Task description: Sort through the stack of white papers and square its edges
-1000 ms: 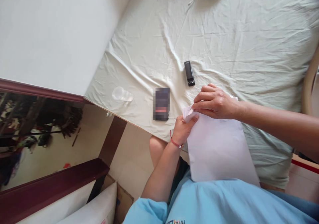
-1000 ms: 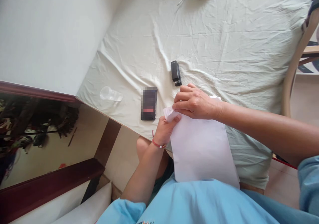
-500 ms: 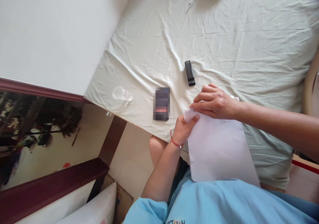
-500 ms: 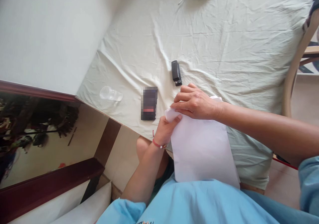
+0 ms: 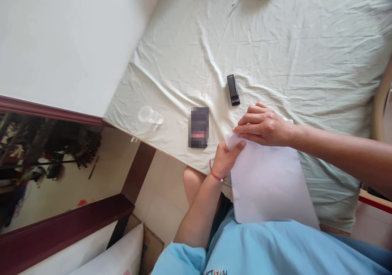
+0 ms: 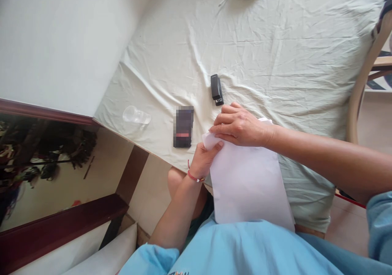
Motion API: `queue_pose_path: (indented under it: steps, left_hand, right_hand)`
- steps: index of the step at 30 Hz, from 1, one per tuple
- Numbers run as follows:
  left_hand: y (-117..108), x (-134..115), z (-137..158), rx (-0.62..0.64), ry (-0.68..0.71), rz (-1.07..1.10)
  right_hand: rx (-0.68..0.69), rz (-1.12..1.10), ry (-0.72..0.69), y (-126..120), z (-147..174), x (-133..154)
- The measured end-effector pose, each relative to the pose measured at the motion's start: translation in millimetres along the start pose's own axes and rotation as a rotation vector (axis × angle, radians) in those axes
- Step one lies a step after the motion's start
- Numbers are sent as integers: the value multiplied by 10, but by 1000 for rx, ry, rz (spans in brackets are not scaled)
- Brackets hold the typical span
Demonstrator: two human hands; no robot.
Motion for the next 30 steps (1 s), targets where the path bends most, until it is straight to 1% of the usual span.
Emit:
queue_pose_path:
  steps: [4,10,14,19,24,30]
  left_hand:
    - [2,1,-5,13,7,-3]
    - [-13,22,-18,31,19,11]
    - [-11,21,-15,28,12,21]
    - [4,8,-6,26,3,56]
    - [1,4,0,-4,-17,38]
    - [18,3,8,5,-11,49]
  right_hand:
    - [-15,-18,-13,-5,0,3]
    - [10,-17,-13,-7,9,-5]
    - [32,-17,4,0,14,-16]
    - [25,-25,-2,-9,10,-8]
    - [39,-14,0,-5,13,-13]
    - [19,-20,-13,-11,3,-6]
Point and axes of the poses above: each hand's wrist, its own z-axis away from the middle knuckle, its own y-axis out of the palm, x = y × z, the point moved 5 cm from there along -z, towards the middle knuckle, and after that the axes turned 3 degrees about y, right-handed, at the moved point
